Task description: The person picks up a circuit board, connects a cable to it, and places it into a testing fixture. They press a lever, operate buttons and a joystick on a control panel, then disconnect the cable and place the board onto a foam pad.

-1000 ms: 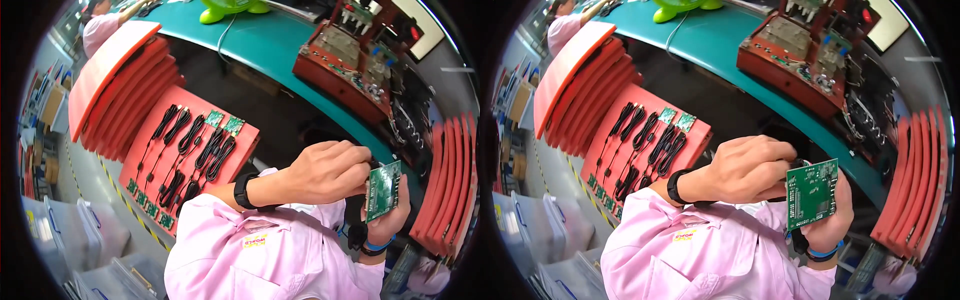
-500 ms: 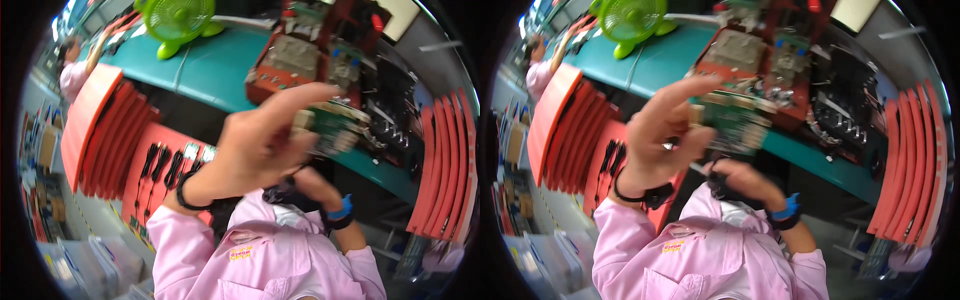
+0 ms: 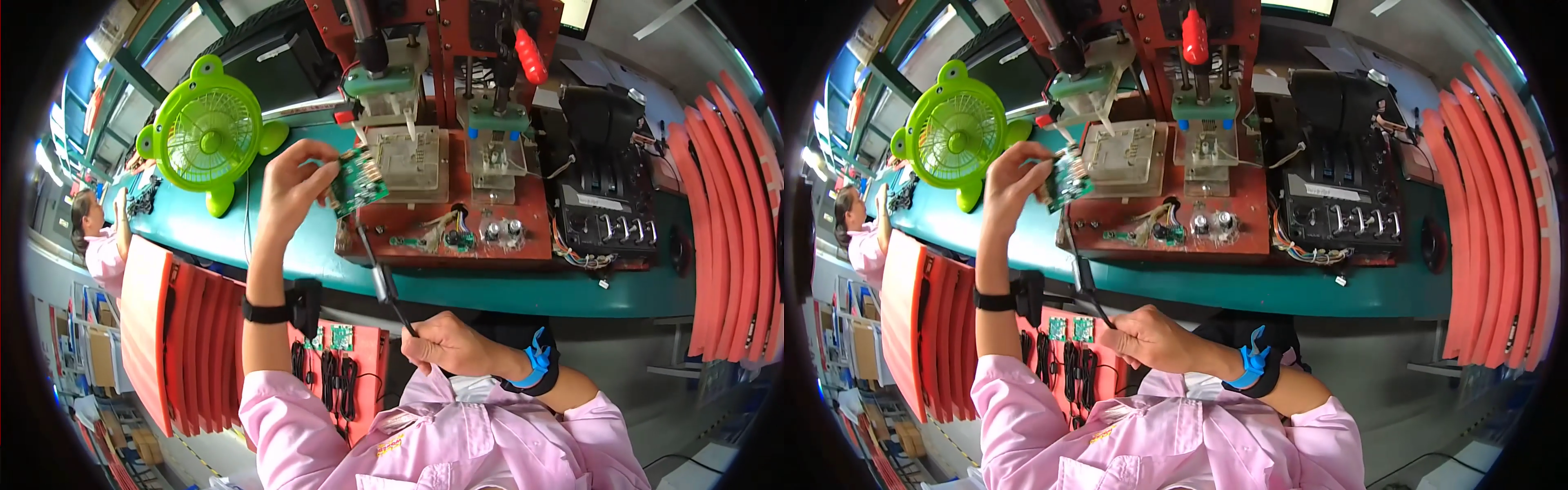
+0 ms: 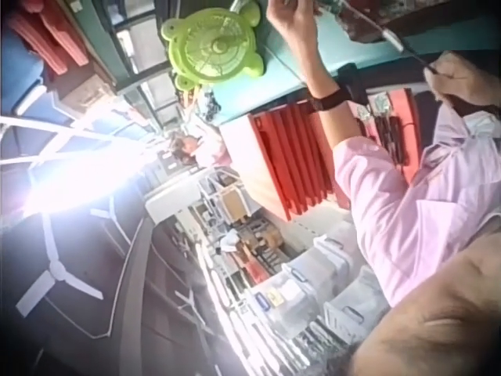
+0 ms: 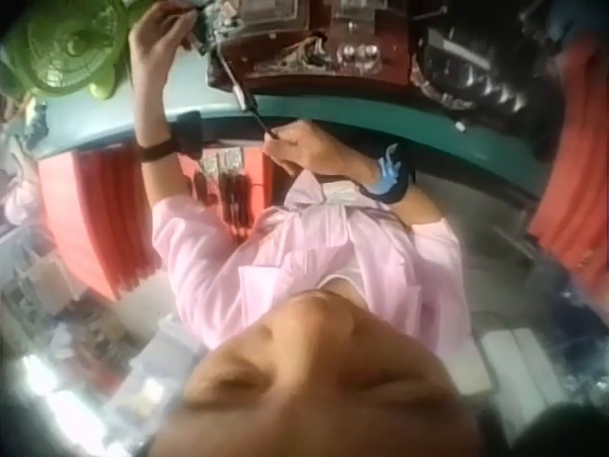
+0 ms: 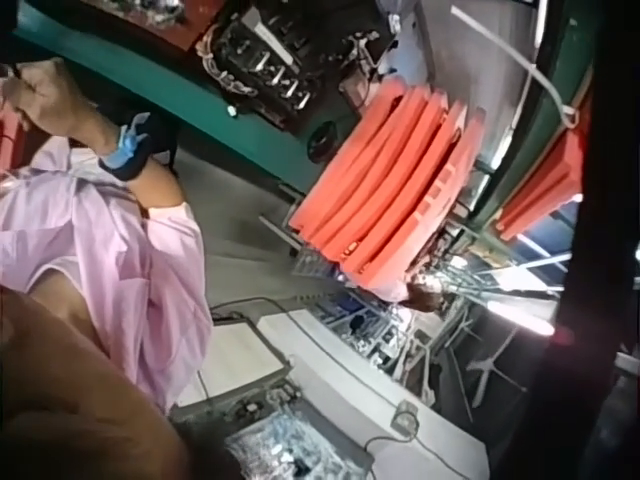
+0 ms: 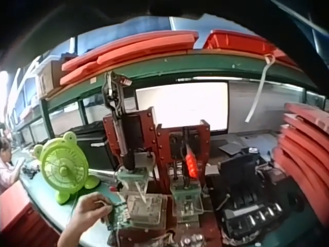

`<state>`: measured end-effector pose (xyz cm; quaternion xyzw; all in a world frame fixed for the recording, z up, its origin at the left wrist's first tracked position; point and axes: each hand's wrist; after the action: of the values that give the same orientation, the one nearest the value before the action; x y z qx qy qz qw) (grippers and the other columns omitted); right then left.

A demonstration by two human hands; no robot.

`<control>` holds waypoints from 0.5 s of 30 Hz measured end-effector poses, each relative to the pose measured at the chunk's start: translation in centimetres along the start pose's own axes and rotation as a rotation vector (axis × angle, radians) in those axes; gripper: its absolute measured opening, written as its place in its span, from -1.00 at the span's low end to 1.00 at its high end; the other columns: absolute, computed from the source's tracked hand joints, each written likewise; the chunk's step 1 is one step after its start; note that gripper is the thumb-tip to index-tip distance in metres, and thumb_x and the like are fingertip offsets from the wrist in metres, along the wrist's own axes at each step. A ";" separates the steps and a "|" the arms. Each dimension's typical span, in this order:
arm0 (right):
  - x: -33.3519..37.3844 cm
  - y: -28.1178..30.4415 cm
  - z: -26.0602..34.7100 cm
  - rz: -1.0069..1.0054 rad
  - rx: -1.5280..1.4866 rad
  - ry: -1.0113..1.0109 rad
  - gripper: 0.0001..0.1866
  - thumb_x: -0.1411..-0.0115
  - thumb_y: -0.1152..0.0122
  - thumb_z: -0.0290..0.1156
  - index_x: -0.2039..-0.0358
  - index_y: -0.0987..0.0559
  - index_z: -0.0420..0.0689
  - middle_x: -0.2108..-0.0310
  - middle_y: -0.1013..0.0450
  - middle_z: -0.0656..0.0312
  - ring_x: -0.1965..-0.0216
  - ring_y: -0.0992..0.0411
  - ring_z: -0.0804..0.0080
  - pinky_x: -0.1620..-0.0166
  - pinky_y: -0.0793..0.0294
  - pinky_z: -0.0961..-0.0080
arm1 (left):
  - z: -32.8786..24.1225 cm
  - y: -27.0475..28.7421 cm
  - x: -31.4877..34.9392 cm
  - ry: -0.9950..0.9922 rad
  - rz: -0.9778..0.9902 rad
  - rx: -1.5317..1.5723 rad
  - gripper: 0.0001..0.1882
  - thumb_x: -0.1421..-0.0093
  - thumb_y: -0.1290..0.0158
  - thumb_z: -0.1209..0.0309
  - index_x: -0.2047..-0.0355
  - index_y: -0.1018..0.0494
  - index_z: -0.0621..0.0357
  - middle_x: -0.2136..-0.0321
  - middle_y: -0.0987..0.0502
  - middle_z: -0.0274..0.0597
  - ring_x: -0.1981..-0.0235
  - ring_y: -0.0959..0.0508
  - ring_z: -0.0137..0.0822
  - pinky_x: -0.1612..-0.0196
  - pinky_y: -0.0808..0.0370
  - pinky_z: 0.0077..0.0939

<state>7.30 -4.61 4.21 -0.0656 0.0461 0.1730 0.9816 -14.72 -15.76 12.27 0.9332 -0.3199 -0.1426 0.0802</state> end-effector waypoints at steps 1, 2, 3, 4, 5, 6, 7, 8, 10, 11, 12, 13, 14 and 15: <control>-0.5 0.2 0.2 -0.005 0.001 0.001 -0.57 -0.23 0.16 -0.17 0.65 -0.33 -0.22 0.72 -0.27 0.32 0.68 -0.29 0.60 0.58 -0.28 0.64 | 0.2 -0.5 -1.5 -0.011 0.021 -0.116 -0.84 0.00 -0.02 0.56 0.37 -0.38 0.32 0.58 -0.40 -0.33 0.66 -0.34 -0.60 0.65 -0.27 -0.73; -1.1 0.3 0.5 -0.051 -0.066 -0.016 -0.57 -0.23 0.17 -0.16 0.65 -0.32 -0.22 0.72 -0.26 0.32 0.68 -0.29 0.61 0.58 -0.29 0.65 | 0.4 -0.9 -2.6 -0.022 0.040 -0.234 -0.87 0.00 -0.03 0.54 0.41 -0.40 0.33 0.63 -0.40 -0.35 0.67 -0.34 -0.60 0.65 -0.27 -0.72; -1.6 0.5 0.9 -0.099 -0.131 -0.030 -0.57 -0.23 0.18 -0.15 0.64 -0.31 -0.21 0.72 -0.26 0.32 0.68 -0.30 0.62 0.58 -0.30 0.66 | 0.6 -1.0 -3.5 -0.027 0.046 -0.233 -0.87 0.00 -0.03 0.54 0.41 -0.40 0.33 0.63 -0.40 -0.35 0.67 -0.34 -0.60 0.65 -0.27 -0.72; -2.0 0.7 1.1 -0.145 -0.197 -0.043 -0.57 -0.23 0.18 -0.14 0.64 -0.30 -0.20 0.71 -0.26 0.32 0.68 -0.30 0.62 0.58 -0.31 0.68 | 0.8 -1.1 -4.2 -0.041 0.068 -0.209 -0.88 0.00 -0.03 0.54 0.42 -0.42 0.32 0.65 -0.41 -0.35 0.67 -0.34 -0.60 0.65 -0.28 -0.71; -2.3 0.8 1.3 -0.149 -0.195 -0.039 -0.57 -0.23 0.18 -0.14 0.64 -0.30 -0.20 0.71 -0.26 0.32 0.68 -0.30 0.62 0.58 -0.31 0.68 | 0.9 -1.2 -4.9 -0.055 0.089 -0.185 -0.89 0.00 -0.04 0.53 0.43 -0.43 0.31 0.67 -0.41 -0.36 0.67 -0.34 -0.60 0.64 -0.28 -0.70; -2.4 0.9 1.2 -0.164 -0.208 -0.038 -0.58 -0.23 0.18 -0.14 0.64 -0.29 -0.20 0.71 -0.25 0.32 0.67 -0.31 0.62 0.58 -0.32 0.68 | 1.1 -1.4 -5.4 -0.067 0.112 -0.160 -0.90 0.00 -0.04 0.52 0.44 -0.44 0.30 0.68 -0.41 -0.36 0.68 -0.35 -0.60 0.64 -0.28 -0.70; -2.5 1.0 1.2 -0.178 -0.221 -0.038 -0.58 -0.23 0.18 -0.14 0.63 -0.29 -0.19 0.70 -0.25 0.32 0.67 -0.31 0.62 0.57 -0.33 0.68 | 1.2 -1.7 -5.6 -0.070 0.117 -0.160 -0.90 0.00 -0.04 0.52 0.44 -0.44 0.30 0.68 -0.41 -0.36 0.68 -0.35 -0.60 0.64 -0.28 -0.70; -2.5 1.0 1.1 -0.191 -0.234 -0.037 -0.58 -0.23 0.18 -0.13 0.63 -0.28 -0.19 0.70 -0.25 0.32 0.67 -0.31 0.62 0.57 -0.34 0.69 | 1.3 -2.0 -5.7 -0.049 0.115 -0.117 -0.90 0.00 -0.05 0.52 0.45 -0.44 0.30 0.67 -0.42 -0.35 0.67 -0.35 -0.60 0.64 -0.29 -0.68; -2.7 0.7 0.8 -0.209 -0.237 -0.031 -0.57 -0.22 0.17 -0.10 0.63 -0.28 -0.19 0.71 -0.24 0.34 0.69 -0.29 0.65 0.60 -0.30 0.70 | 1.4 -2.4 -5.8 -0.005 0.111 -0.032 -0.90 0.00 -0.05 0.51 0.45 -0.45 0.29 0.65 -0.43 -0.33 0.67 -0.36 -0.59 0.63 -0.30 -0.66; -2.8 0.6 0.6 -0.225 -0.239 -0.027 -0.55 -0.21 0.16 -0.07 0.62 -0.28 -0.20 0.72 -0.23 0.36 0.71 -0.27 0.68 0.62 -0.27 0.71 | 1.4 -2.6 -5.9 -0.007 0.113 -0.032 -0.90 0.00 -0.05 0.51 0.45 -0.45 0.29 0.65 -0.43 -0.33 0.67 -0.36 -0.59 0.63 -0.30 -0.66; -3.0 0.6 0.5 -0.240 -0.242 -0.023 -0.54 -0.20 0.16 -0.04 0.62 -0.28 -0.20 0.73 -0.22 0.38 0.72 -0.24 0.71 0.65 -0.23 0.72 | 1.3 -2.7 -6.1 -0.001 0.111 -0.078 -0.89 0.00 -0.05 0.51 0.43 -0.45 0.28 0.65 -0.44 -0.32 0.67 -0.36 -0.58 0.63 -0.31 -0.64; -3.0 0.7 0.5 -0.240 -0.242 -0.022 -0.54 -0.20 0.16 -0.04 0.62 -0.28 -0.20 0.73 -0.22 0.38 0.72 -0.24 0.71 0.65 -0.23 0.72 | 1.3 -2.8 -6.2 0.005 0.108 -0.123 -0.88 -0.01 -0.05 0.51 0.41 -0.45 0.28 0.65 -0.44 -0.32 0.67 -0.36 -0.57 0.63 -0.32 -0.63; -3.1 0.9 0.5 -0.231 -0.243 -0.031 -0.55 -0.21 0.16 -0.08 0.62 -0.28 -0.20 0.72 -0.23 0.36 0.70 -0.27 0.68 0.62 -0.27 0.71 | 1.2 -2.9 -6.3 0.011 0.105 -0.169 -0.87 -0.01 -0.05 0.51 0.39 -0.45 0.28 0.64 -0.44 -0.31 0.67 -0.36 -0.56 0.63 -0.32 -0.61; -3.1 1.0 0.5 -0.221 -0.245 -0.041 -0.57 -0.22 0.17 -0.11 0.62 -0.28 -0.20 0.71 -0.23 0.35 0.68 -0.30 0.65 0.59 -0.30 0.71 | 1.2 -2.8 -6.4 0.011 0.104 -0.170 -0.87 -0.01 -0.05 0.51 0.39 -0.45 0.28 0.64 -0.44 -0.31 0.67 -0.36 -0.56 0.63 -0.32 -0.61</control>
<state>4.07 -4.67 4.91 -0.1858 -0.0028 0.0696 0.9801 -18.31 -9.66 11.83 0.9059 -0.3544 -0.1598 0.1681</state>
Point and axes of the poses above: each hand's wrist, its own x-axis away from the middle knuckle, its own y-axis out of the back of the hand, z = x × y
